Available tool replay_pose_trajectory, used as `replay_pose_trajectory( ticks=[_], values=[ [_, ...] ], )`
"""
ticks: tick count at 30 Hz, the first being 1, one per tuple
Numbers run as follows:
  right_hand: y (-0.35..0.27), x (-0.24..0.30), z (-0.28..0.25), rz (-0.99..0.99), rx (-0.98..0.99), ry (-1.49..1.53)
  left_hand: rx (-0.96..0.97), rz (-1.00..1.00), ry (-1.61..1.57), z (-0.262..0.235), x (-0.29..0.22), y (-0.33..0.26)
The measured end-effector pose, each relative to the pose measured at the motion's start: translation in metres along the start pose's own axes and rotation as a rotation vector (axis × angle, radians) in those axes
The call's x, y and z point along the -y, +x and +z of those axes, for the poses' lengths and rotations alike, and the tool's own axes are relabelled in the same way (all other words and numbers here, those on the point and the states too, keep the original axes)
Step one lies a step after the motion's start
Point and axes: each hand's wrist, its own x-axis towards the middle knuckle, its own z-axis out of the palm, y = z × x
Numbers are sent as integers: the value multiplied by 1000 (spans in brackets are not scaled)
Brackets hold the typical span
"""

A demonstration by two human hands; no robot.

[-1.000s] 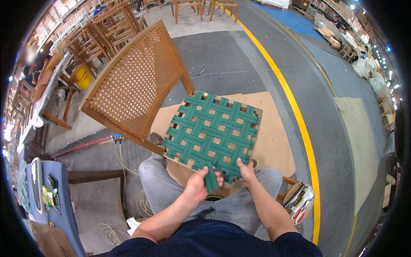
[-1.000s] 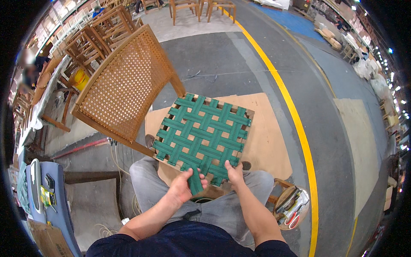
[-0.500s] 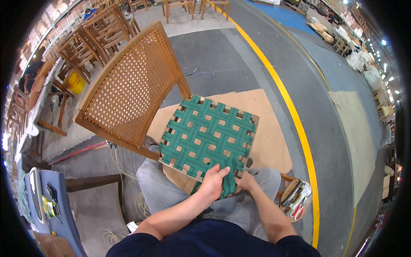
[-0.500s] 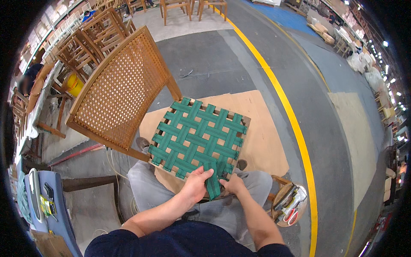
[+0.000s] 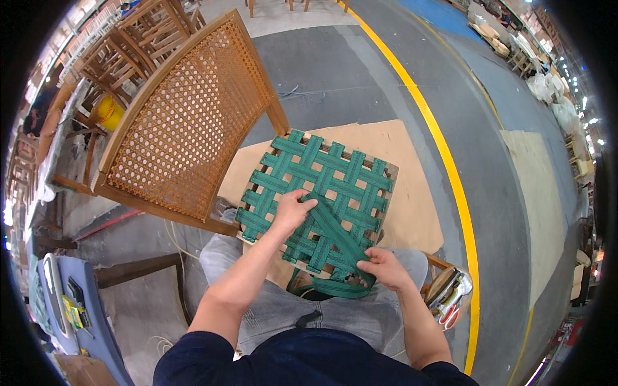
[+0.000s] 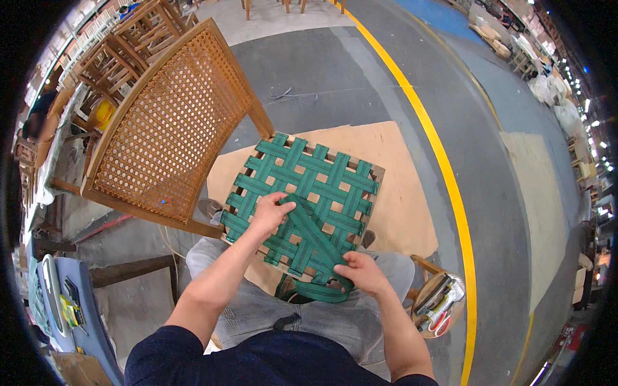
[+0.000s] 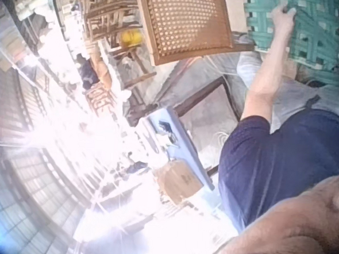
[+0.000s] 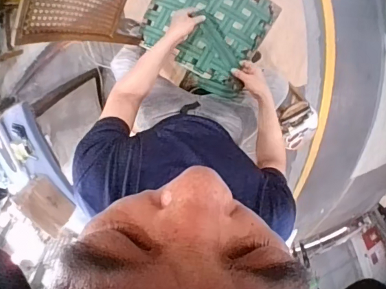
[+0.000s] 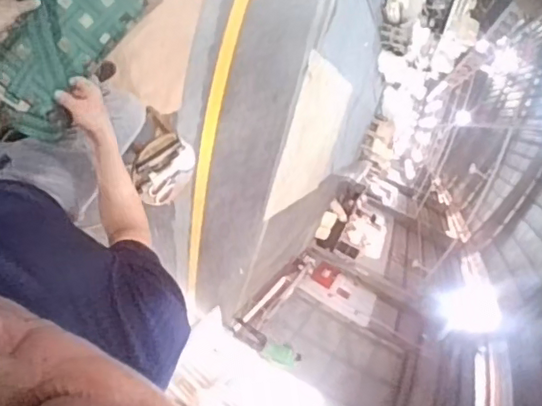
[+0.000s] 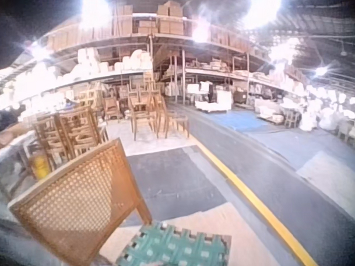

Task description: The person weaves green straps into the seat frame of a wooden chair, interlacing them in a grid pattern and securing intersections with a pneumatic staple gun. The person repeatedly adjusts the straps and staples them to the frame, gradually completing the woven seat.

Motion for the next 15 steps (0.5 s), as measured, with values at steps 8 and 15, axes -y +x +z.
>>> replay_pose_trajectory(
  ticks=[8, 15],
  values=[
    [45, -25, 13, -430, -627, -932, -26, 74, 663, 15, 40, 42],
    [143, 18, 77, 159, -103, 394, 13, 153, 723, 18, 36, 43]
  ],
)
